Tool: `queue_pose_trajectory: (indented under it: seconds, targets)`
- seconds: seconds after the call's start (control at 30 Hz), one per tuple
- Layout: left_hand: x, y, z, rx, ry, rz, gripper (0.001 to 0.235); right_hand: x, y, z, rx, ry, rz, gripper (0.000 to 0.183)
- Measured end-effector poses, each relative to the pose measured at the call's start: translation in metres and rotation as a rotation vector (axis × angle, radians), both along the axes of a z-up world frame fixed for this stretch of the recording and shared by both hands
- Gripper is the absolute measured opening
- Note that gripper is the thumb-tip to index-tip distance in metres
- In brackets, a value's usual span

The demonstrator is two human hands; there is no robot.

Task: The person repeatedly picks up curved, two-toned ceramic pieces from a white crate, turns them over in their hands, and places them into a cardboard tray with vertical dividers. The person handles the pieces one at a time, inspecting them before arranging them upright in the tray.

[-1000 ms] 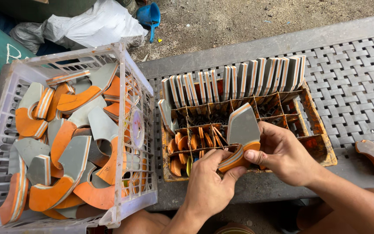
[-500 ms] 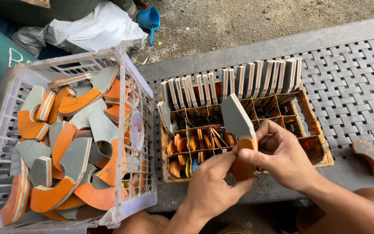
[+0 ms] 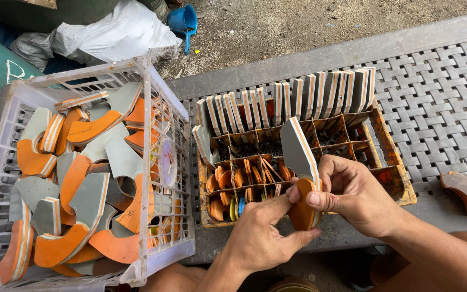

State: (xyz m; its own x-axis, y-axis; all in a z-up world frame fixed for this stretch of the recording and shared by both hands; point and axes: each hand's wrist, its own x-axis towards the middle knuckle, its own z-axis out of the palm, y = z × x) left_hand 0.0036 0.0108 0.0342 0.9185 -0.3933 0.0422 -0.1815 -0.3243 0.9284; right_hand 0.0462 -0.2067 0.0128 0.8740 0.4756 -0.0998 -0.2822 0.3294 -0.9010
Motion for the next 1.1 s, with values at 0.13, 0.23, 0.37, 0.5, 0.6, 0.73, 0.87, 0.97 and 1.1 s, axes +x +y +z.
queue_pose_trajectory:
  seconds: [0.13, 0.23, 0.37, 0.5, 0.6, 0.73, 0.87, 0.97, 1.1]
  targets:
    - [-0.002, 0.001, -0.003, -0.014, -0.070, 0.015, 0.046, -0.002, -0.002, -0.004, 0.009, -0.129, 0.029, 0.032]
    - [0.001, -0.001, -0.008, 0.035, -0.359, 0.074, 0.046, 0.002, -0.004, -0.006, -0.033, -0.063, 0.033, 0.029]
    - [0.004, -0.007, -0.013, 0.294, -0.599, 0.239, 0.049, 0.008, 0.000, -0.010, -0.364, -0.002, -0.047, 0.031]
    - [0.003, -0.005, -0.007, 0.218, -0.513, 0.272, 0.056, 0.012, 0.001, -0.009, -0.355, -0.052, -0.082, 0.044]
    - [0.005, -0.004, -0.001, 0.149, 0.168, 0.229, 0.031, 0.013, 0.002, -0.008, -0.326, -0.079, -0.039, 0.047]
    - [0.004, -0.004, -0.001, 0.090, -0.020, 0.246, 0.022, 0.007, 0.012, -0.013, -0.338, -0.103, -0.102, 0.045]
    - [0.001, -0.009, -0.005, 0.145, 0.006, 0.246, 0.021, -0.001, 0.015, -0.014, -0.407, -0.097, -0.143, 0.040]
    - [0.003, -0.007, -0.007, 0.117, -0.142, 0.259, 0.023, 0.000, 0.013, -0.012, -0.397, -0.156, -0.156, 0.042]
    - [0.006, -0.001, -0.009, -0.027, -0.179, 0.271, 0.036, 0.006, 0.005, -0.013, -0.394, -0.283, -0.140, 0.043]
